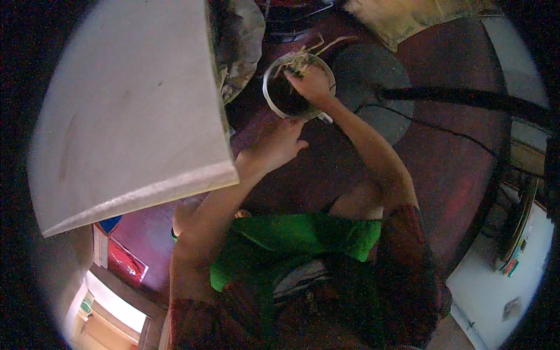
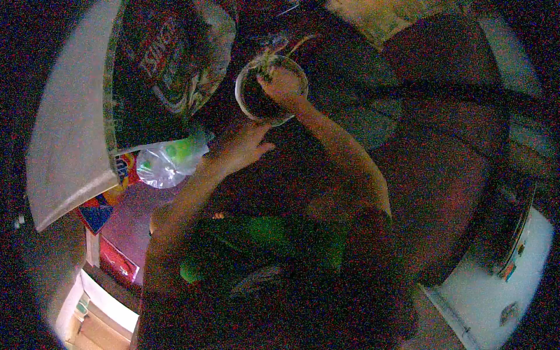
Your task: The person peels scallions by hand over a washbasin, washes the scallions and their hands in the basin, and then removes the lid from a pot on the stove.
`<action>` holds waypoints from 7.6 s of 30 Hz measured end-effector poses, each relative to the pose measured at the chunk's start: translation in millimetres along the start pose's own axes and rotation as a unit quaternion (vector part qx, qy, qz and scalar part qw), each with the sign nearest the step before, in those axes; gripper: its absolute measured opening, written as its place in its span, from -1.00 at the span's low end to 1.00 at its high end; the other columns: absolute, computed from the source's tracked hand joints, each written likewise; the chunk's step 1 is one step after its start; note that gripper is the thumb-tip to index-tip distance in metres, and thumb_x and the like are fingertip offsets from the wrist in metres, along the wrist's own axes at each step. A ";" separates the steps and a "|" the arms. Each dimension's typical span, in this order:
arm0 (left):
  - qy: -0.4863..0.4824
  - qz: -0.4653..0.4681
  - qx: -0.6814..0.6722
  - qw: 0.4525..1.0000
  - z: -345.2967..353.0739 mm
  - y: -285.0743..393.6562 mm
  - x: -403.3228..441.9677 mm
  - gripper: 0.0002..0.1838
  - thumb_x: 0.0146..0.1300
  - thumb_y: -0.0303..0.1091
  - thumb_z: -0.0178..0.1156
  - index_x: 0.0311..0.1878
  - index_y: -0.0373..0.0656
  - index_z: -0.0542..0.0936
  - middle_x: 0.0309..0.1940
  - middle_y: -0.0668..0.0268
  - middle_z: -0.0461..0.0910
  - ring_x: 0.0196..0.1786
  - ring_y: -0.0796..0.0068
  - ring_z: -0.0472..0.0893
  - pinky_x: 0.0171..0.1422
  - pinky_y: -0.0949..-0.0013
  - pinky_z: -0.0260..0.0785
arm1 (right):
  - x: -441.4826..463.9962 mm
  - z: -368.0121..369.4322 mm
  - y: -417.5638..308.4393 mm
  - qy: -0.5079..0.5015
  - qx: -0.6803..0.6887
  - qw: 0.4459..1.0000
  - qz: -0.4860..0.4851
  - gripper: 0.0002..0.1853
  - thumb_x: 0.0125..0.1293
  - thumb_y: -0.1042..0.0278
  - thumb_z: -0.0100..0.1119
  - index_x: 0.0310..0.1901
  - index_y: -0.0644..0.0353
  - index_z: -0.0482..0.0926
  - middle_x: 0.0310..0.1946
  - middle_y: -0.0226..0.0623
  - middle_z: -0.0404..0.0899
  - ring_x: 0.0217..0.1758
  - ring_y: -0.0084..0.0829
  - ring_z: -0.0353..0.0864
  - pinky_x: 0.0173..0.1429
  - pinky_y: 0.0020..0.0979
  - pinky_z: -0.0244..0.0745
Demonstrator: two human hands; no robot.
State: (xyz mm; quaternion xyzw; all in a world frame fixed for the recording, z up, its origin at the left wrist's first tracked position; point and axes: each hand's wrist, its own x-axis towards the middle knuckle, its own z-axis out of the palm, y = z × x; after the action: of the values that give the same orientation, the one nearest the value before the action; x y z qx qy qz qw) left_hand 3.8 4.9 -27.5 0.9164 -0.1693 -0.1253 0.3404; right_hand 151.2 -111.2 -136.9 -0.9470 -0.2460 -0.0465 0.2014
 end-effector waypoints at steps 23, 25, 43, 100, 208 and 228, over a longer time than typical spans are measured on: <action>0.129 -0.260 -0.844 0.451 -11.2 -8.6 28.6 -0.65 0.27 -0.18 0.05 0.01 -0.21 0.46 -0.11 0.23 0.57 -0.09 0.31 0.56 0.09 0.23 0.40 | -105.3 -143.9 -37.9 -0.234 0.259 0.936 -0.055 -0.58 0.11 0.58 0.08 0.07 0.26 0.42 0.12 -0.15 0.38 0.16 -0.19 0.41 0.12 -0.28 0.41; 0.139 -0.261 -0.834 0.466 -9.1 -12.4 31.4 -0.65 0.28 -0.16 0.03 0.00 -0.19 0.47 -0.11 0.23 0.56 -0.07 0.35 0.55 0.10 0.23 0.37 | -104.2 -145.2 -30.1 -0.195 0.210 0.943 -0.168 -0.57 0.09 0.60 0.06 0.07 0.27 0.42 0.11 -0.14 0.38 0.17 -0.19 0.39 0.11 -0.28 0.42; 0.208 -0.233 -0.692 0.651 8.9 -14.2 28.1 -0.58 0.20 -0.35 0.09 0.14 -0.17 0.38 0.04 0.30 0.46 0.05 0.41 0.45 0.16 0.35 0.26 | -28.2 -114.5 -33.0 -0.080 0.337 0.938 0.004 -0.75 0.22 0.44 0.11 -0.06 0.23 0.49 -0.26 -0.29 0.58 -0.30 -0.56 0.51 -0.27 -0.49 0.45; 0.358 -0.225 -0.652 0.629 -32.8 -3.4 23.0 -0.44 0.25 -0.10 0.09 0.23 -0.19 0.25 0.15 0.29 0.33 0.17 0.39 0.35 0.27 0.29 0.17 | -17.7 -108.4 5.1 0.019 0.409 0.893 0.187 -0.64 0.15 0.55 0.09 0.03 0.29 0.44 -0.07 -0.29 0.52 -0.04 -0.43 0.51 0.03 -0.43 0.40; 0.316 -0.280 -0.727 0.542 -1.5 -28.2 27.5 -0.77 0.17 -0.58 -0.06 -0.08 -0.31 0.41 -0.30 0.21 0.52 -0.30 0.34 0.55 -0.25 0.25 0.48 | -14.0 -40.4 -22.8 -0.173 0.475 0.862 -0.021 -0.63 0.09 0.53 0.10 -0.01 0.27 0.40 -0.17 -0.35 0.52 -0.10 -0.53 0.47 -0.05 -0.49 0.39; 0.257 -0.309 -0.648 0.647 8.1 -26.2 32.4 -0.64 0.06 -0.60 0.18 -0.03 -0.36 0.40 -0.34 0.17 0.55 -0.34 0.38 0.55 -0.31 0.32 0.47 | -2.0 -76.0 4.6 -0.291 0.490 0.810 0.140 -0.68 0.02 0.56 0.15 -0.12 0.28 0.52 -0.20 -0.38 0.56 -0.18 -0.54 0.49 -0.10 -0.51 0.40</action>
State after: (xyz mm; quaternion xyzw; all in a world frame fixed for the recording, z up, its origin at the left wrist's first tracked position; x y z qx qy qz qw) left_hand 36.5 6.0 -54.6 0.4568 0.3420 -0.0607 0.8190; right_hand 152.5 -146.5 -69.5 -0.7158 -0.1479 0.3866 0.5624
